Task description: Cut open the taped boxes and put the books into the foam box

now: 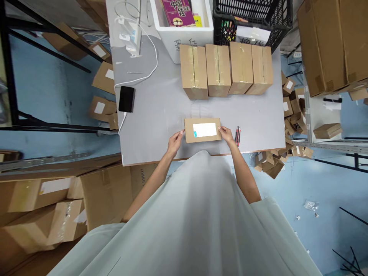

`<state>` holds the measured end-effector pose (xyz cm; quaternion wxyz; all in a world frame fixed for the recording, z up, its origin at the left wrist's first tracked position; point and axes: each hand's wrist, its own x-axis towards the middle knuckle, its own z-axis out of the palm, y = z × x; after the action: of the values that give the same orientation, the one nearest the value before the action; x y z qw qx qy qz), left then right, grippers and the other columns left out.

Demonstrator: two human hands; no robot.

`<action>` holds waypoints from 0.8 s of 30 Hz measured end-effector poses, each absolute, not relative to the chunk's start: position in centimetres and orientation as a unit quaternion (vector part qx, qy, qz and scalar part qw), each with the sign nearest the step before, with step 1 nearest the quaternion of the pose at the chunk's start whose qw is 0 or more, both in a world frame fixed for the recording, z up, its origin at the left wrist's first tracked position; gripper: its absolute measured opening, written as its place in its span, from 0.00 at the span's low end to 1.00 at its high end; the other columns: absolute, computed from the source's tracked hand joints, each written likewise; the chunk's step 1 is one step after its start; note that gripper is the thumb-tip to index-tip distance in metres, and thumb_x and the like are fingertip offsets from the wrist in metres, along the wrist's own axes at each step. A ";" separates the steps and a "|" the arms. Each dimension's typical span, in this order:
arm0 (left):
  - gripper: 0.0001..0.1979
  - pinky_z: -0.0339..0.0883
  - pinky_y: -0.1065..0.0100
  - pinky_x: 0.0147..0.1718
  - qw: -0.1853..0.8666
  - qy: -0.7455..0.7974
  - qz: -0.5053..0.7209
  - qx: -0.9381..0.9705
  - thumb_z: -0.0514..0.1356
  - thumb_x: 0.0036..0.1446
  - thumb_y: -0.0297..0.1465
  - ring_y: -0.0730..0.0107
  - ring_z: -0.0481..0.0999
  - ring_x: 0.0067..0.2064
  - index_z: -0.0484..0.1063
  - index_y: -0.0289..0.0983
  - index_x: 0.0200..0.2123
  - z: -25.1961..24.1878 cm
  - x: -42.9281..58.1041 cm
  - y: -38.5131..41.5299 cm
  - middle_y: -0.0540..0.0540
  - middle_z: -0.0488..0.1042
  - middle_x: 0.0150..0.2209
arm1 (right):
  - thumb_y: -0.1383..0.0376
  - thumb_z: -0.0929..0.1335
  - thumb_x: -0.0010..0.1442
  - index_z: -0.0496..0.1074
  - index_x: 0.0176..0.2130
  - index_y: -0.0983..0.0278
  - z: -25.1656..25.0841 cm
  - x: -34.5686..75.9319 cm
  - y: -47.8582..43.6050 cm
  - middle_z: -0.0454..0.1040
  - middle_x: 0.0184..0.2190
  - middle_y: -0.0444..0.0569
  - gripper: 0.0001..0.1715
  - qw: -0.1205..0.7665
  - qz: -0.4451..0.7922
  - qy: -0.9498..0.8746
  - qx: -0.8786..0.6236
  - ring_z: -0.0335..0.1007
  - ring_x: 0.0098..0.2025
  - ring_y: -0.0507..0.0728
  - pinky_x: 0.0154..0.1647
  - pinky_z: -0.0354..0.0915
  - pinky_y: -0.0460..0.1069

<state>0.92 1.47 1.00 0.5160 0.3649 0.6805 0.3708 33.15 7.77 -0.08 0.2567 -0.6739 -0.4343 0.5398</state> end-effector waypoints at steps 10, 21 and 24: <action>0.46 0.74 0.49 0.65 0.610 0.652 0.332 0.303 0.74 0.60 0.41 0.48 0.76 0.70 0.63 0.39 0.77 1.7 1.1 2.4 0.26 0.69 0.73 | 0.38 0.74 0.60 0.83 0.50 0.67 -0.7 34.6 8.6 0.87 0.47 0.59 0.37 0.262 0.527 -0.372 -0.718 0.84 0.49 0.64 0.52 0.78 0.58; 0.38 0.81 0.51 0.57 0.650 0.580 0.368 0.325 0.72 0.61 0.47 0.52 0.84 0.58 0.72 0.38 0.69 3.7 6.6 3.5 0.34 0.81 0.61 | 0.40 0.69 0.69 0.79 0.63 0.65 5.5 35.6 5.0 0.77 0.68 0.63 0.39 0.327 0.430 -0.450 -0.711 0.73 0.69 0.68 0.74 0.66 0.67; 0.42 0.82 0.52 0.54 0.663 0.569 0.370 0.315 0.74 0.60 0.43 0.54 0.85 0.56 0.67 0.40 0.74 4.5 7.2 3.1 0.34 0.82 0.61 | 0.36 0.70 0.68 0.79 0.66 0.60 7.5 34.0 2.7 0.75 0.70 0.58 0.42 0.323 0.472 -0.474 -0.670 0.69 0.73 0.69 0.74 0.68 0.66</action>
<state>7.17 3.10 4.54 0.6632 0.3153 0.5689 0.3703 33.98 2.71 7.54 0.3228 -0.6699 -0.4737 0.4719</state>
